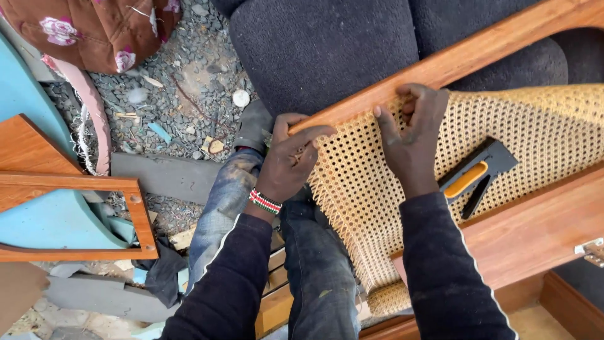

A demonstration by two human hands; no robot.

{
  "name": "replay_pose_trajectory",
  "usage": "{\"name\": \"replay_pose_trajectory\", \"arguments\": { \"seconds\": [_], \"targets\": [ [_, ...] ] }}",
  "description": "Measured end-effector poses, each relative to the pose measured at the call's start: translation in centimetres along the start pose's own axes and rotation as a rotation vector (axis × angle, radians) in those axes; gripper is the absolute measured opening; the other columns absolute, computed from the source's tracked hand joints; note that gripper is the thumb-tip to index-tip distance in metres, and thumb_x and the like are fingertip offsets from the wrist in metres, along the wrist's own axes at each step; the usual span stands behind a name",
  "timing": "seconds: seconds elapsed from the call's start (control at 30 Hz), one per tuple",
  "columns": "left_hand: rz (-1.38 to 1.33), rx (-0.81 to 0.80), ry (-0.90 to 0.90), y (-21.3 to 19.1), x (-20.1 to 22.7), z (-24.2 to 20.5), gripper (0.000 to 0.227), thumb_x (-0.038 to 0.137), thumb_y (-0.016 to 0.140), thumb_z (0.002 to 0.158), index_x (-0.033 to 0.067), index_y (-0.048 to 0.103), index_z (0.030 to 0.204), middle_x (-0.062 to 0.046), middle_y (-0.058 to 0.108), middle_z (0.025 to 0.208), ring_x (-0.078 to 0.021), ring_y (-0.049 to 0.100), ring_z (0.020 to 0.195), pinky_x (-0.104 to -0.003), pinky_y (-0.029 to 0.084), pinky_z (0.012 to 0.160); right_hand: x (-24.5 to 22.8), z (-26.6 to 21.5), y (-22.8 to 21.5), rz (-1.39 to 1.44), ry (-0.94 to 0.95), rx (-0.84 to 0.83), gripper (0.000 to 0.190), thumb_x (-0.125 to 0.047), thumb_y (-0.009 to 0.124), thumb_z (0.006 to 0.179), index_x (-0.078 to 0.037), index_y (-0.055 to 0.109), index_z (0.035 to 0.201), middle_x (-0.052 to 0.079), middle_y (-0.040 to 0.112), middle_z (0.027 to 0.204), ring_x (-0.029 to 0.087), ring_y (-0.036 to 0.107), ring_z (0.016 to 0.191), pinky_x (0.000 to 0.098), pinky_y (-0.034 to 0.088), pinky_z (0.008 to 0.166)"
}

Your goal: Stapling woven cane webbing to a wooden furniture frame using a manual staple gun.

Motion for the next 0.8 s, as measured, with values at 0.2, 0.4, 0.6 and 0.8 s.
{"name": "replay_pose_trajectory", "arguments": {
  "seconds": [0.2,0.4,0.6,0.8],
  "targets": [
    [-0.001,0.076,-0.002,0.0,-0.1,-0.1,0.032,0.025,0.057,0.131,0.0254,0.084,0.148,-0.017,0.053,0.139,-0.0355,0.068,0.108,-0.061,0.067,0.095,0.3,0.9,-0.2,0.028,0.024,-0.084,0.045,-0.024,0.088,0.122,0.001,0.059,0.146,0.017,0.041,0.120,0.030,0.052,0.102,0.0474,0.054,0.091],
    [0.009,0.106,0.015,0.6,-0.1,-0.2,0.036,0.019,0.055,0.131,0.0259,0.087,0.144,-0.013,0.051,0.137,-0.0305,0.062,0.104,-0.060,0.065,0.098,-1.2,-0.7,-0.9,0.047,-0.051,-0.083,0.046,-0.025,0.076,0.127,0.001,0.058,0.160,0.021,0.045,0.122,0.035,0.055,0.109,0.0521,0.053,0.097],
    [0.031,0.100,-0.002,0.7,-1.1,-0.3,0.035,0.020,0.053,0.132,0.0237,0.085,0.148,-0.017,0.049,0.135,-0.0331,0.061,0.098,-0.057,0.063,0.088,-0.7,-5.7,-5.1,0.046,-0.036,0.063,0.041,-0.019,0.070,0.130,0.001,0.056,0.164,0.031,0.062,0.139,0.048,0.065,0.132,0.0646,0.057,0.112],
    [0.154,0.064,-0.029,0.7,-1.5,-0.4,0.039,0.042,0.053,0.130,0.0288,0.083,0.152,-0.005,0.041,0.133,-0.0160,0.056,0.101,-0.036,0.059,0.076,11.2,-17.7,-11.8,-0.483,1.124,0.050,0.144,-0.082,0.078,0.098,0.005,0.003,0.185,0.031,0.016,0.187,0.056,0.014,0.176,0.0707,0.010,0.143]
  ]
}}
Point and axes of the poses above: each hand's wrist, its own z-axis towards the middle knuckle, its own y-axis out of the palm, x = y × z, the point moved 10 cm from there along z, towards the middle knuckle
